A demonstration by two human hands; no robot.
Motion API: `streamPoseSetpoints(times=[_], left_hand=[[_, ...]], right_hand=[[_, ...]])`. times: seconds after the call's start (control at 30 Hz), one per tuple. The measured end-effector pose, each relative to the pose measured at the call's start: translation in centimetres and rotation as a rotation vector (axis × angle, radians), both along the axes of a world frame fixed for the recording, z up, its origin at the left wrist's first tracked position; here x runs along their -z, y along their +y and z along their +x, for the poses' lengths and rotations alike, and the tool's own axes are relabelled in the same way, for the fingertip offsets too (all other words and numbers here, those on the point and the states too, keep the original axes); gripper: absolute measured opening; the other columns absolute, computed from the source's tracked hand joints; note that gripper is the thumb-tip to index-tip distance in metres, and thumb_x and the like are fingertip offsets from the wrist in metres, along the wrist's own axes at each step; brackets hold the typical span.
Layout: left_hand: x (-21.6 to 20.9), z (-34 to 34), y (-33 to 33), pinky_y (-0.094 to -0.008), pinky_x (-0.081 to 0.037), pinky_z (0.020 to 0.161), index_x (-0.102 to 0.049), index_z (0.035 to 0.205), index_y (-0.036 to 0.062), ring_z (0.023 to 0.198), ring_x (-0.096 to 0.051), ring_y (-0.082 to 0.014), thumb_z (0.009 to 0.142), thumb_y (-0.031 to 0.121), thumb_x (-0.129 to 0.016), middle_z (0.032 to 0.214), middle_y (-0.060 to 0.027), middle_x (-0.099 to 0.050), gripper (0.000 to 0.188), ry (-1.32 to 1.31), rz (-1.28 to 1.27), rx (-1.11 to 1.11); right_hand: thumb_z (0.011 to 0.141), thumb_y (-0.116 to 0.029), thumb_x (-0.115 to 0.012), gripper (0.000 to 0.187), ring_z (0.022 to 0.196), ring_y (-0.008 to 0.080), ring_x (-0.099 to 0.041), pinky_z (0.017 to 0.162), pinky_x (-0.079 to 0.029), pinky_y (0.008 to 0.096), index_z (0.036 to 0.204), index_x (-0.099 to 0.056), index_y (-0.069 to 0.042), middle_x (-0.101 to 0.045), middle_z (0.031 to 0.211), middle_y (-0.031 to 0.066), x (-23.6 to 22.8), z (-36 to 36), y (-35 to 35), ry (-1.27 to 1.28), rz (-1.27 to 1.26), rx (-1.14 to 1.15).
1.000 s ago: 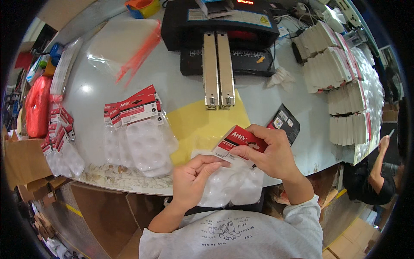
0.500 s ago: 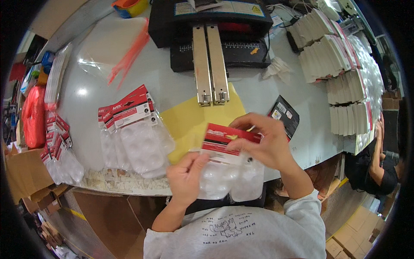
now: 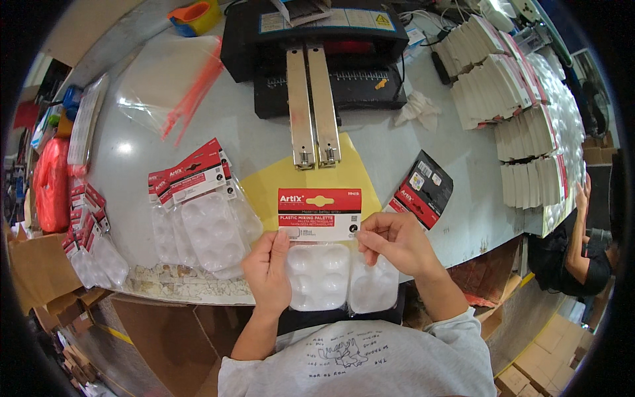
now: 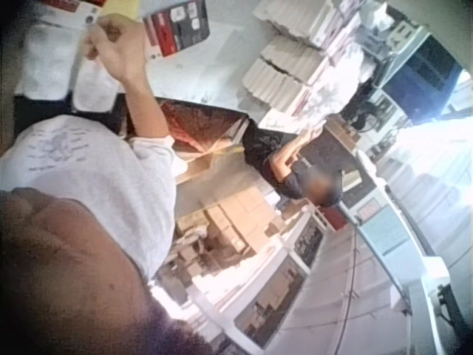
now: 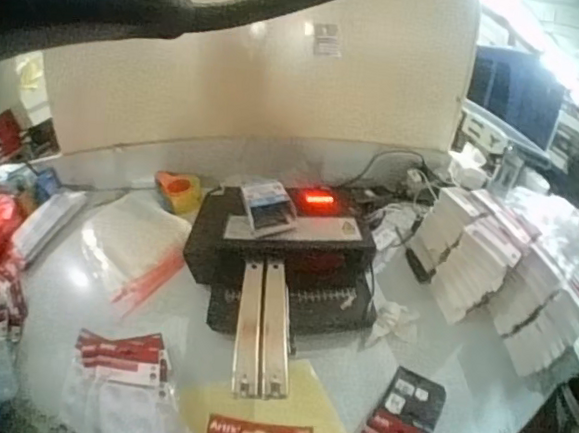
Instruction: The person repeatedly picks white plastic mixing palettes from a cardboard box, places them into clear plastic bags, inserts red Artix labels, and sets the sealed packages on the table. The process is repeated multiple times with consistent handling of palettes, bags, and labels.
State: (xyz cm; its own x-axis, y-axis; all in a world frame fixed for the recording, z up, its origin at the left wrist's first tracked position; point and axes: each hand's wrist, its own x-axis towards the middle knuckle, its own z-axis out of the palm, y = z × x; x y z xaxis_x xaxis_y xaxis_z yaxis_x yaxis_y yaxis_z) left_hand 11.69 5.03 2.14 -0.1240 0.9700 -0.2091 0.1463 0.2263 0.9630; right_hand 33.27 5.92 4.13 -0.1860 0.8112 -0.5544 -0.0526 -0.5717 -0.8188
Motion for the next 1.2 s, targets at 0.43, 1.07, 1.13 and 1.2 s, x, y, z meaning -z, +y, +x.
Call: streamPoseSetpoints(times=[0.43,1.07,1.13,1.2], left_hand=[[4.8,1.6,7.7,-0.0202,-0.034,0.063,-0.048,0.076,0.0004,0.068,-0.037,-0.0060,0.097,0.019,-0.046,0.069,0.0018,-0.045,0.028,-0.134,0.038,-0.059],[3.5,-1.1,0.0,-0.0430,-0.041,0.080,-0.055,0.093,-0.0009,0.091,-0.050,-0.0341,0.080,0.026,-0.066,0.096,-0.0165,-0.051,0.032,1.056,0.282,0.352],[4.8,-0.5,-0.6,-0.0429,-0.041,0.078,-0.054,0.089,0.0011,0.090,-0.049,-0.0336,0.079,0.024,-0.067,0.094,-0.0147,-0.050,0.028,0.971,0.185,0.261],[4.9,-0.5,-0.7,-0.0427,-0.041,0.077,-0.054,0.086,0.0024,0.089,-0.049,-0.0329,0.079,0.022,-0.067,0.092,-0.0131,-0.050,0.025,0.883,0.171,0.259]], right_hand=[[0.088,-0.013,-0.059,0.016,0.057,0.0110,-0.058,0.053,-0.048,0.0222,0.085,-0.061,0.002,-0.060,0.070,0.0050,4.8,-1.8,6.5,0.206,0.040,0.354],[0.064,-0.037,-0.078,0.095,0.136,0.0298,-0.028,0.104,-0.024,0.0425,0.139,-0.032,-0.001,-0.030,0.147,0.0170,6.7,8.0,-1.3,-1.331,0.509,-0.133],[0.068,-0.036,-0.076,0.086,0.135,0.0299,-0.031,0.104,-0.026,0.0416,0.137,-0.037,-0.002,-0.033,0.145,0.0166,6.7,8.0,-1.1,-1.342,0.533,-0.111],[0.071,-0.032,-0.074,0.075,0.133,0.0294,-0.034,0.103,-0.028,0.0409,0.133,-0.043,-0.002,-0.039,0.141,0.0159,6.4,8.0,-0.9,-1.332,0.560,-0.060]])
